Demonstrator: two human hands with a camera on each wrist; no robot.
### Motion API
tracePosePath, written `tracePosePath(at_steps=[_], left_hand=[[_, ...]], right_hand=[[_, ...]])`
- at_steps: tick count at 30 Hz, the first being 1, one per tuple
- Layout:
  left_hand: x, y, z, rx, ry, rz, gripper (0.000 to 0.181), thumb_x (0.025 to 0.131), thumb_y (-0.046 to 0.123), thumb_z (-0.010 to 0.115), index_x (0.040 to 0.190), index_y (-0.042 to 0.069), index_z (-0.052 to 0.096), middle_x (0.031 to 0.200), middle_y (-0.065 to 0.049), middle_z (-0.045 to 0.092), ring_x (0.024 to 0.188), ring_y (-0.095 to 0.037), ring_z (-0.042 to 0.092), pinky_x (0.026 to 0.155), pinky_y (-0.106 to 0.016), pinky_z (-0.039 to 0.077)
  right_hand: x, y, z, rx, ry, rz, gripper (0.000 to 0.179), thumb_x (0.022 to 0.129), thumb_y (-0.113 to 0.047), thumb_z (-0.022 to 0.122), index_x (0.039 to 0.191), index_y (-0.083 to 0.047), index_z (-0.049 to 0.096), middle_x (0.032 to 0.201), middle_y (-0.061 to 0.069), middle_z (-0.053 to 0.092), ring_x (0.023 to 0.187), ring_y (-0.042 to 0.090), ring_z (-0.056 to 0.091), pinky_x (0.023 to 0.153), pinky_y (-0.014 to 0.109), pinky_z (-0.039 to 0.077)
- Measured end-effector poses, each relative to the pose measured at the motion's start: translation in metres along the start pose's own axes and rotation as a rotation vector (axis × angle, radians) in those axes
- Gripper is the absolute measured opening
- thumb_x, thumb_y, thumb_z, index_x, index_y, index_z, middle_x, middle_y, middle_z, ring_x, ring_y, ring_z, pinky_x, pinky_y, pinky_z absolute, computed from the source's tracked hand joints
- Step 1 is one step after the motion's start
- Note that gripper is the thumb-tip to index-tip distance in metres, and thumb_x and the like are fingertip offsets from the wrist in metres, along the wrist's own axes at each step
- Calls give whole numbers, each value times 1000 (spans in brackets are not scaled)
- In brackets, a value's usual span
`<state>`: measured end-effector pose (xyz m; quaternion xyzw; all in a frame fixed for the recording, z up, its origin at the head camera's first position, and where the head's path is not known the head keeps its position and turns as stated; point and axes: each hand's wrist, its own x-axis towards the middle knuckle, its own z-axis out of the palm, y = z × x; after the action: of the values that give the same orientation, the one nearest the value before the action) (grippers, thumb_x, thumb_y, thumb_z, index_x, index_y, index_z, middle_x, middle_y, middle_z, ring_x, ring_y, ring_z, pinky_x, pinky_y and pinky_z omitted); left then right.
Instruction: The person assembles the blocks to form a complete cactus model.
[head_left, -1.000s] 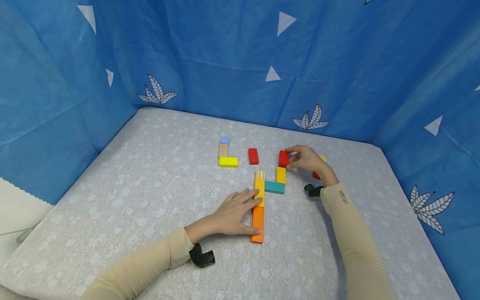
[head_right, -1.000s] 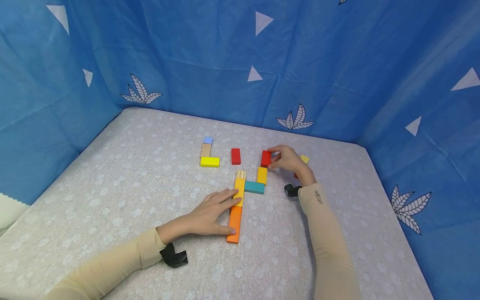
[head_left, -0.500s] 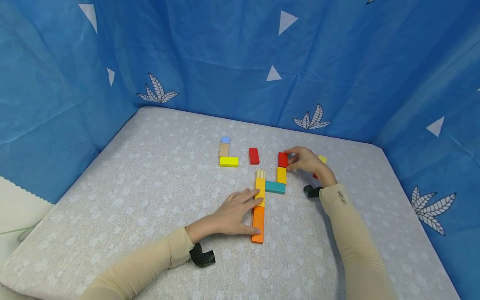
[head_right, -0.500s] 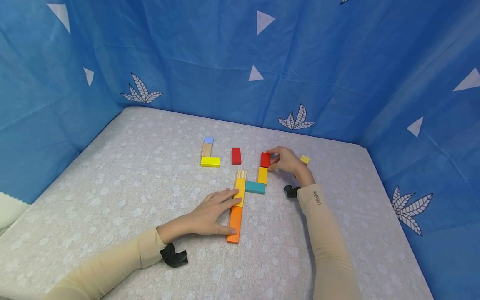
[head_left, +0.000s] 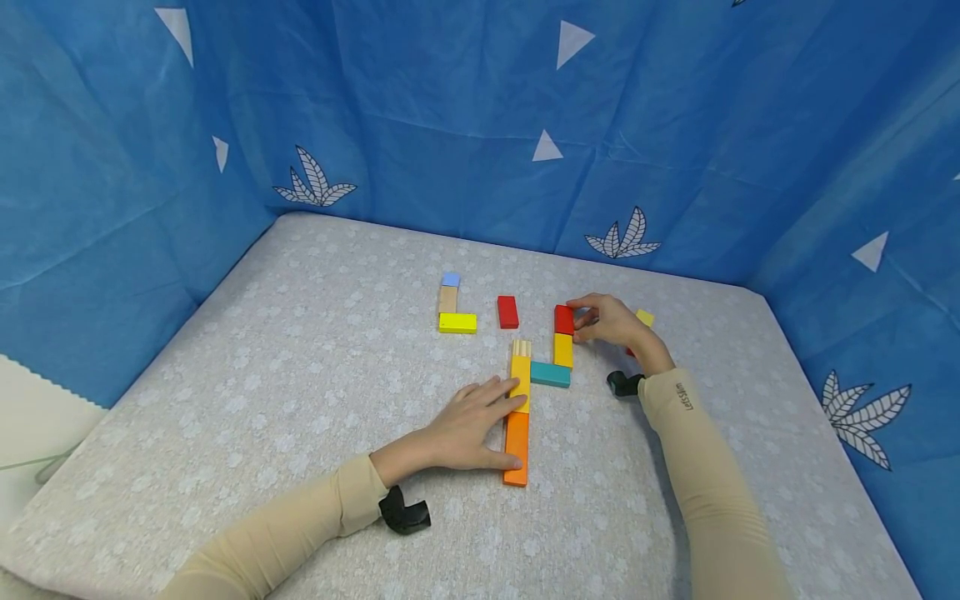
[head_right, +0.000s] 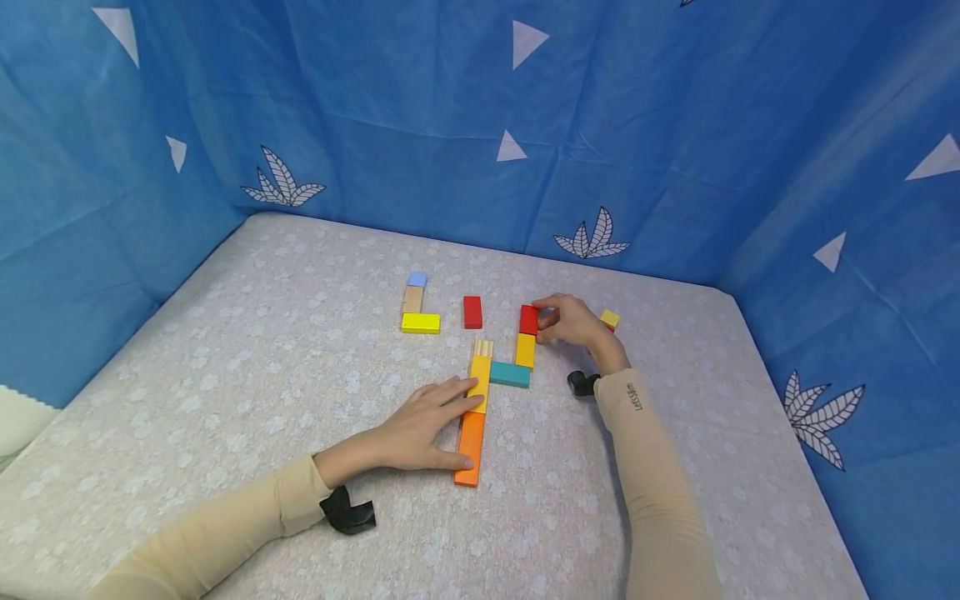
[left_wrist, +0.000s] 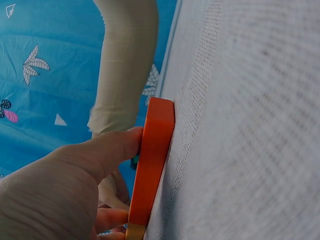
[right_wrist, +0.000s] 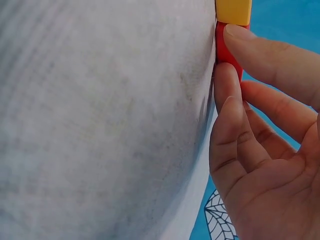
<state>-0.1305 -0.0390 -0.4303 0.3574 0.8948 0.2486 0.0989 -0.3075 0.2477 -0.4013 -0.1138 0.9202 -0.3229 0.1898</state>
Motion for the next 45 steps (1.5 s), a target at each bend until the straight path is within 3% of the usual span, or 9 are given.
tracePosePath(at_steps=[19,28,33,40,45], left_hand=[[1,0,1,3,-3,3,85,85,56,67,152,13,37,163,-7,21,150,-34,19,118,-52,20],[2,0,0,0,-12,-4,86,84,57,67,152,14,36,164,-6,20,151,-32,17,119,-52,18],[1,0,-1,-4,-13,-9,86,84,57,67,152,14,36,164,-6,19,151,-32,17,119,-52,18],[1,1,-2,-12,-27,-18,86,85,57,66,153,14,35,164,-6,19,151,-32,16,119,-53,17],[1,1,-3,-13,-32,-22,86,85,56,67,152,14,35,164,-6,19,151,-33,17,119,-54,18]], right_hand=[[-6,0,2,1,19,-13,67,83,-6,75,145,-8,47,132,15,56,108,29,59,97,44,50],[-18,8,6,37,130,-133,61,89,-7,68,145,-4,45,140,21,50,114,37,59,101,53,47],[-28,4,11,45,185,-164,61,91,-19,70,145,-6,45,149,16,42,125,38,53,104,54,45],[-47,-3,27,-9,167,-191,73,88,-31,73,150,-11,40,159,11,31,144,35,30,112,59,31],[-58,0,41,-46,161,-222,73,87,-33,74,149,-12,42,158,12,33,145,36,28,114,61,26]])
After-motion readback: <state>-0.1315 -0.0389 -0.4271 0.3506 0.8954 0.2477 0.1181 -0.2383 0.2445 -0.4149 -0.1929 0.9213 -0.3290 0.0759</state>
